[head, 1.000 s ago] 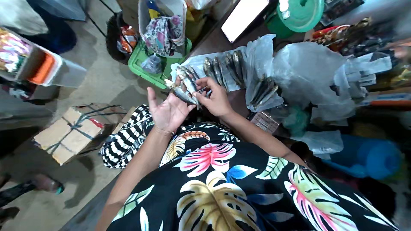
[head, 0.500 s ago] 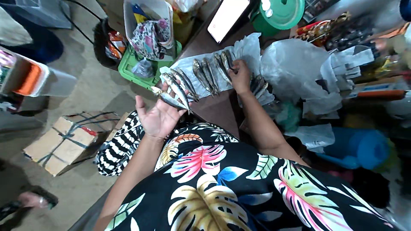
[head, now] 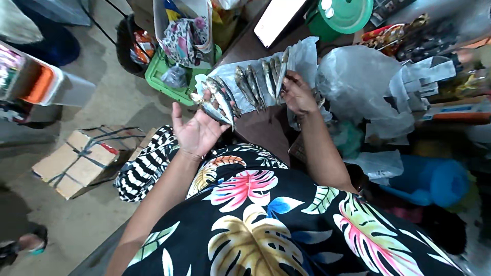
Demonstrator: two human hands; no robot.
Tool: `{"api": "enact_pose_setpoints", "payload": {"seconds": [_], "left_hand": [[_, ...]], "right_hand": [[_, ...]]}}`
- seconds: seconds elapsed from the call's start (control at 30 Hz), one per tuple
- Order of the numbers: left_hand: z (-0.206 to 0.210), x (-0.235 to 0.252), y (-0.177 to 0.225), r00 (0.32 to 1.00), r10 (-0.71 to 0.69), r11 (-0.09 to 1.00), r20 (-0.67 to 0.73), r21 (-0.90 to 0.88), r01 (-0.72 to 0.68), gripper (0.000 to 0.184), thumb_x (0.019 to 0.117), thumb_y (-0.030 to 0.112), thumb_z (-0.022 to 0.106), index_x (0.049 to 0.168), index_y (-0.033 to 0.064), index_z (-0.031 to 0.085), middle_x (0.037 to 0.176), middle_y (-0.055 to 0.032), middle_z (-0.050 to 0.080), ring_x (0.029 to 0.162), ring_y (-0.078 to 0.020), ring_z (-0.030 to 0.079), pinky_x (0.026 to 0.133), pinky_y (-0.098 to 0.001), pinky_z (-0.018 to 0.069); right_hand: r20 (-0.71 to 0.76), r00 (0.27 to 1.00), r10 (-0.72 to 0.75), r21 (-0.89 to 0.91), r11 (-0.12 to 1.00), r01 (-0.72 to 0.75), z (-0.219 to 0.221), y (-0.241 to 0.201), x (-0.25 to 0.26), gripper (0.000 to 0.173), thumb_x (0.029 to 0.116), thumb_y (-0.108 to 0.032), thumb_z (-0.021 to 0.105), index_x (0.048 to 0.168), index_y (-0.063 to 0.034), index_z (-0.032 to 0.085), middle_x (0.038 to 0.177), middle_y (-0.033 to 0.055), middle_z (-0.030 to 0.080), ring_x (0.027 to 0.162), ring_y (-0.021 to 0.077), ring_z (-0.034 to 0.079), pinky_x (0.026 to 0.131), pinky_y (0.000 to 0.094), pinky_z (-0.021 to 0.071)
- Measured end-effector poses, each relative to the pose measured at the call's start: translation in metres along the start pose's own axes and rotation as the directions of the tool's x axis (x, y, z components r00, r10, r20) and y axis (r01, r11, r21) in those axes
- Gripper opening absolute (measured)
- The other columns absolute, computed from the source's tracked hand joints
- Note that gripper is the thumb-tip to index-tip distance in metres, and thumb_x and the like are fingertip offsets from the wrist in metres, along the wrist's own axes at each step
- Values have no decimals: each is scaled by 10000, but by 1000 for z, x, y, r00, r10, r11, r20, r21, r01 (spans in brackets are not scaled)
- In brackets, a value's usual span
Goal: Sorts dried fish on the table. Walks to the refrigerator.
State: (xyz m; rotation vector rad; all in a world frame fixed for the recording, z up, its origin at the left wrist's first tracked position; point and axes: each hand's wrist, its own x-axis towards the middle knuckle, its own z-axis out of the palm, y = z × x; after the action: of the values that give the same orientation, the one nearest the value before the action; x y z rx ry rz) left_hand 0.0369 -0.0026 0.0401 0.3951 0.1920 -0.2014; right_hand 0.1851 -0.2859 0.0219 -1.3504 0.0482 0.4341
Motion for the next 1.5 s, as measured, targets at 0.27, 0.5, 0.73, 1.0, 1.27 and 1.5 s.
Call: {"api": "enact_pose_setpoints", "payload": {"seconds": [0.27,0.5,0.73,1.0,1.27,1.5], "left_hand": [[6,11,-2,998,-42,999,39,18,41,931,879,779,-65,1612,268,196,1634,-121,308,1421,-376,415,1040,-595,452],[7,16,-5,997,-66,998,40,23,65,902,894,765,-59,1598,277,225,1624,-101,327,1420,-336,417,1047,-571,445],[6,24,-11,992,-122,992,31,38,121,934,899,768,-77,1608,267,268,1606,-111,380,1419,-342,430,1064,-586,425],[-5,17,-5,996,-87,996,25,-18,87,961,883,771,-119,1617,261,232,1656,-132,302,1457,-391,396,1081,-600,430],[-5,8,1,998,-67,997,-9,-37,67,954,888,777,-91,1616,258,242,1643,-160,319,1439,-421,411,1077,-609,433],[-7,8,0,998,-64,996,-25,-63,62,975,872,796,-108,1613,267,241,1636,-153,335,1437,-411,417,1069,-611,438]], "right_hand": [[213,972,-103,-405,896,184,73,0,-25,250,1038,-61,445,1252,12,552,1192,112,600,927,123,637,770,298,568],[154,987,-36,-507,855,110,105,4,-39,228,976,-198,665,1095,-8,713,1189,149,606,1004,156,636,843,290,566],[85,996,38,-431,902,2,90,-5,-38,198,969,-146,693,1082,16,705,1158,119,631,970,104,636,843,252,560],[-237,970,-45,-740,655,-151,14,-8,4,336,987,-281,687,1172,-3,726,1210,220,661,1111,296,643,983,445,518],[-325,942,-87,-824,515,-237,12,-2,24,353,951,-357,721,1148,-66,753,1236,203,638,1164,330,615,1001,511,504],[-270,944,-191,-870,469,-154,-5,-7,6,310,998,-88,519,1210,-85,745,1284,226,610,1160,313,610,993,438,508]]}}
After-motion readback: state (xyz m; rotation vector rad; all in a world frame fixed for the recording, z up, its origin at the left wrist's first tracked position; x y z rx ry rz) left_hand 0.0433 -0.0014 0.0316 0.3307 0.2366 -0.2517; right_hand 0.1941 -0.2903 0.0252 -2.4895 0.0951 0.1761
